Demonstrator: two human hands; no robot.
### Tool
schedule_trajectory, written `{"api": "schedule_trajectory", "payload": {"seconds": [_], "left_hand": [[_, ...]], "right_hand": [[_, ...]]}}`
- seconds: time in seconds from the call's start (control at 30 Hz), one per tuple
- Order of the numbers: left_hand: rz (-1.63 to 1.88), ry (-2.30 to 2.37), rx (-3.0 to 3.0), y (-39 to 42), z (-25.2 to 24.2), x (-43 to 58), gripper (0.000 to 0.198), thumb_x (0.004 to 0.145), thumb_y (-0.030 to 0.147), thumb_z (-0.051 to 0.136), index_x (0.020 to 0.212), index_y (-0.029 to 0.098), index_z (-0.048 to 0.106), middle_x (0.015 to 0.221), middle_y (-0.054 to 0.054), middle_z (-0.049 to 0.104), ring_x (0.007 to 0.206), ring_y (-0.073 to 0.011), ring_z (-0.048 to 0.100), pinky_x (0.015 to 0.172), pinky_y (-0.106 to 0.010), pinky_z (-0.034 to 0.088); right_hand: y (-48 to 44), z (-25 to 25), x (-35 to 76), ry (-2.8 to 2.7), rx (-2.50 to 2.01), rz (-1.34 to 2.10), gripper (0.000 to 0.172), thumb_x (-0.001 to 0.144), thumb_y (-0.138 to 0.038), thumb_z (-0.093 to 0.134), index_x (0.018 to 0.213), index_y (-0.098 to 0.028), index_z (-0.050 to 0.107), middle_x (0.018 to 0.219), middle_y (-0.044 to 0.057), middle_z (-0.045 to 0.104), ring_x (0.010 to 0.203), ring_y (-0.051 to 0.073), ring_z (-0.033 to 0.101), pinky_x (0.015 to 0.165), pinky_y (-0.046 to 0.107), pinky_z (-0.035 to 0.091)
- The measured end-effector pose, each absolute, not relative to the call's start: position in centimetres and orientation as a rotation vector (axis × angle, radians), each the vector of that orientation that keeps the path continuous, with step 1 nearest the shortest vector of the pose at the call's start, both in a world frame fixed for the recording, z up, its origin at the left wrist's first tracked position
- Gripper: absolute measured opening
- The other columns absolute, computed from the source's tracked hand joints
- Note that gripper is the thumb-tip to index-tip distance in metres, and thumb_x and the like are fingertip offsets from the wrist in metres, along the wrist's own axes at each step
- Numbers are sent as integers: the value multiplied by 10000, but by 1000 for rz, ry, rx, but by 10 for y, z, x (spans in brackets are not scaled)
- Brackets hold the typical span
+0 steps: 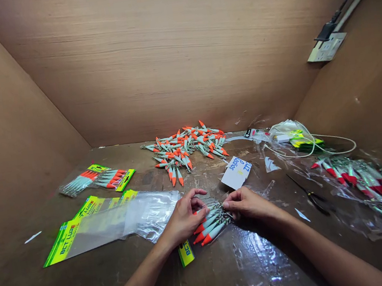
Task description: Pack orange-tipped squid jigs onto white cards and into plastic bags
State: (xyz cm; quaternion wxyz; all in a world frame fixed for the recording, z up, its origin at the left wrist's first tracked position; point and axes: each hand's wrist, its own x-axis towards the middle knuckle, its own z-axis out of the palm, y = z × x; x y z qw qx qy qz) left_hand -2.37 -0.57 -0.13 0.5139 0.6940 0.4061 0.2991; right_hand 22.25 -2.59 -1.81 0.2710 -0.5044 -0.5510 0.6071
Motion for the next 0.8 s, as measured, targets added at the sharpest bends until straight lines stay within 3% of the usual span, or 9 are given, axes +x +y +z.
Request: {"api": "schedule_trajectory", "payload": {"seconds": [0.33, 0.47, 0.63, 0.8], "left_hand": [[679, 967, 1834, -9, 7, -23, 422, 791, 204, 637, 1205, 213, 552, 796, 10, 703, 732, -165, 639, 705, -265, 469], [653, 974, 1920, -9, 6, -24, 410, 806, 187, 611, 1209, 230, 550, 807, 16, 698, 737, -168, 640, 714, -271, 470], [668, 1064, 2176, -7, 10, -32, 273, 825, 217, 641, 1097, 242, 635, 1029, -41, 691, 951, -219, 638, 819, -302, 467], [599, 1150, 2252, -2, 10, -38, 101, 845, 252, 647, 941, 230, 670, 890, -26, 693, 826, -203, 626, 727, -285, 441]], "right_hand": [[-27, -13, 221, -1380, -1407, 1745, 322, 736, -444, 764, 714, -128, 705, 487, -19, 593, 390, 56, 378, 423, 213, 196], [-28, -11, 225, -1530, -1418, 1709, 328, 808, -454, 696, 792, -127, 730, 557, 9, 658, 437, 84, 471, 452, 205, 293], [-30, -4, 226, -1884, -1475, 1052, 222, 889, -344, 613, 949, -195, 765, 780, 33, 736, 716, 172, 645, 662, 257, 445], [-36, 3, 221, -2308, -1348, 533, 170, 922, -243, 587, 991, -254, 742, 928, 36, 687, 818, 166, 626, 731, 251, 410]]}}
